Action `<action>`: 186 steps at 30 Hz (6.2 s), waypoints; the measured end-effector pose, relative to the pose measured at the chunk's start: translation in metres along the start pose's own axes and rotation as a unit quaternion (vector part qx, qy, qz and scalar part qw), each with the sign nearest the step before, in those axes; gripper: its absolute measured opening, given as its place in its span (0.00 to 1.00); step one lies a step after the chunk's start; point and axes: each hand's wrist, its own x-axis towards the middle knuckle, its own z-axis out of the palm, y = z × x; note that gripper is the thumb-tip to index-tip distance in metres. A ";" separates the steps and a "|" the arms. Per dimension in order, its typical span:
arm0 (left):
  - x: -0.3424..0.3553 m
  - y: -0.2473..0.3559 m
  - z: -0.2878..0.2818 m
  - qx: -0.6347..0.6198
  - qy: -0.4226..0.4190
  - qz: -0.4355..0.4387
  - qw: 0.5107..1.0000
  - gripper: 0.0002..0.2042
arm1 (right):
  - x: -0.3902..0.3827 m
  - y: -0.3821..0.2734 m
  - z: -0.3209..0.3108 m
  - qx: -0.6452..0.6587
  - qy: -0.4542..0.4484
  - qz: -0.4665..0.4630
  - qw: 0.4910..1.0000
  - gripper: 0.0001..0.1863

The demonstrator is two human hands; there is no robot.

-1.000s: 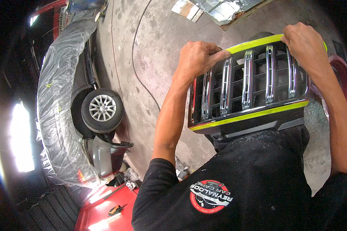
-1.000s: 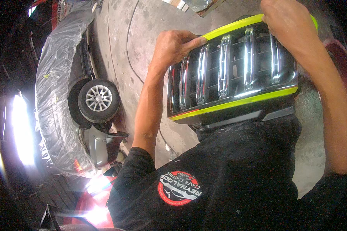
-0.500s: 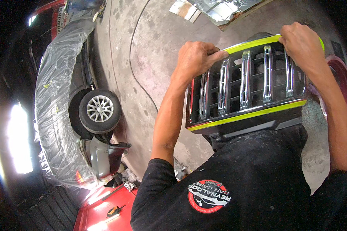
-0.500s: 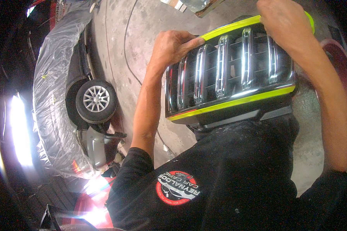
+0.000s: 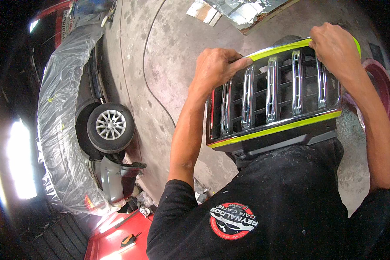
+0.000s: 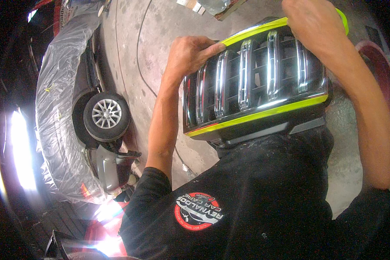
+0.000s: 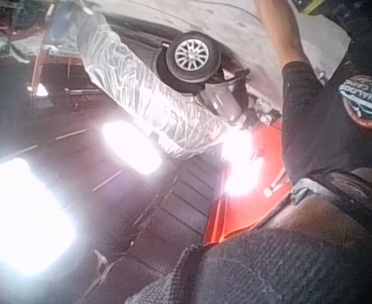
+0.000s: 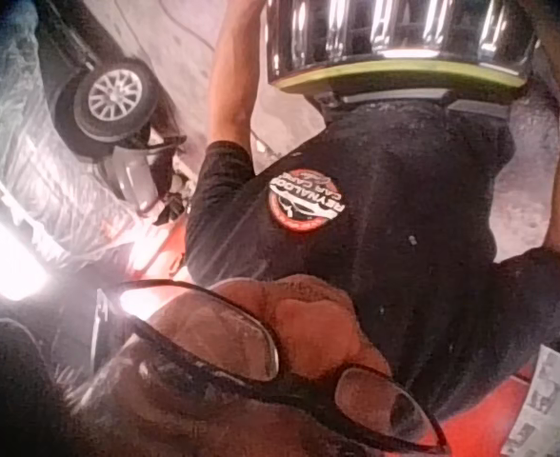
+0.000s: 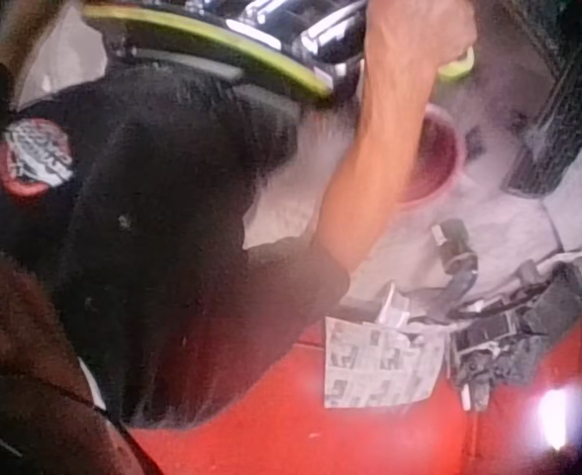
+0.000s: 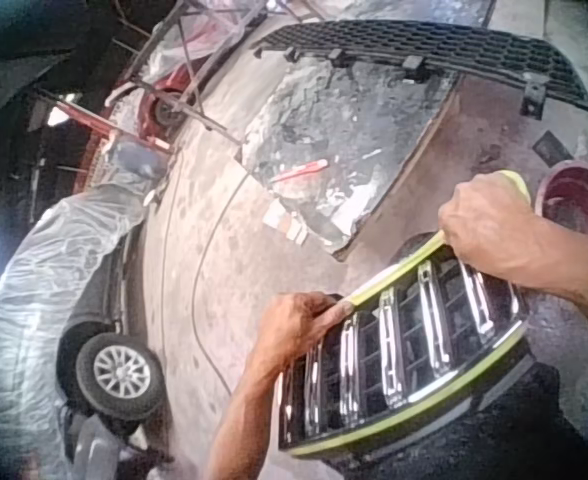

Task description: The person applies yellow tape along the edge of a car grille, smoothing it down by hand and using a small red tool to tuck the tape into the gaps.

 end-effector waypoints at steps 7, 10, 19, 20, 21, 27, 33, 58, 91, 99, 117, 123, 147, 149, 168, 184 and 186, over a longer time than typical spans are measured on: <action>0.007 0.009 0.003 -0.013 0.033 0.083 0.996 0.16 | -0.003 0.003 0.002 -0.004 0.007 -0.002 1.000 0.10; 0.024 0.028 0.003 -0.062 0.000 0.132 0.989 0.17 | -0.002 0.003 0.003 0.001 -0.006 0.002 1.000 0.10; 0.076 0.076 0.028 -0.010 -0.053 0.181 0.982 0.12 | -0.006 0.010 0.012 0.006 -0.012 0.002 1.000 0.09; 0.078 0.080 0.031 -0.005 -0.050 0.172 0.984 0.12 | -0.007 0.010 0.012 0.010 -0.005 -0.001 1.000 0.09; 0.081 0.084 0.033 -0.001 -0.045 0.165 0.985 0.12 | -0.011 0.013 0.015 0.023 0.007 -0.011 1.000 0.09; 0.069 0.084 0.037 0.033 0.002 0.150 0.988 0.12 | -0.034 0.025 -0.009 0.104 -0.074 -0.079 0.989 0.21; 0.067 0.080 0.038 0.025 0.010 0.124 0.992 0.12 | -0.029 0.048 -0.059 0.139 -0.145 -0.057 0.978 0.29; 0.079 0.080 0.032 -0.020 -0.044 0.123 0.991 0.12 | -0.012 0.052 -0.019 0.030 -0.081 0.095 0.992 0.26; 0.083 0.083 0.029 -0.010 -0.076 0.111 0.991 0.16 | -0.012 0.057 -0.014 0.010 -0.015 0.051 0.999 0.20; 0.087 0.081 0.028 -0.030 -0.084 0.145 0.985 0.16 | -0.012 0.054 -0.015 0.014 -0.017 0.054 0.998 0.21; 0.087 0.082 0.030 -0.007 -0.079 0.152 0.985 0.14 | -0.013 0.055 -0.010 0.011 -0.014 0.048 0.999 0.20; 0.086 0.083 0.027 -0.006 -0.090 0.138 0.986 0.14 | -0.011 0.054 -0.010 0.016 -0.027 0.058 0.998 0.20; 0.097 0.096 0.015 -0.034 -0.155 0.194 0.968 0.18 | -0.002 0.090 0.006 0.148 -0.155 0.093 0.972 0.24; 0.103 0.094 0.024 -0.049 -0.100 0.254 0.961 0.19 | 0.003 0.101 0.001 0.207 -0.208 0.104 0.950 0.25; 0.101 0.146 0.073 -0.124 0.016 0.142 0.982 0.16 | -0.007 0.087 -0.029 0.108 -0.180 0.060 0.976 0.12; 0.065 0.135 0.045 -0.138 0.054 0.094 0.985 0.17 | -0.011 0.058 -0.047 0.164 -0.150 0.044 0.974 0.15; 0.067 0.132 0.046 -0.145 0.039 0.075 0.986 0.17 | -0.007 0.060 -0.041 0.167 -0.166 0.044 0.971 0.15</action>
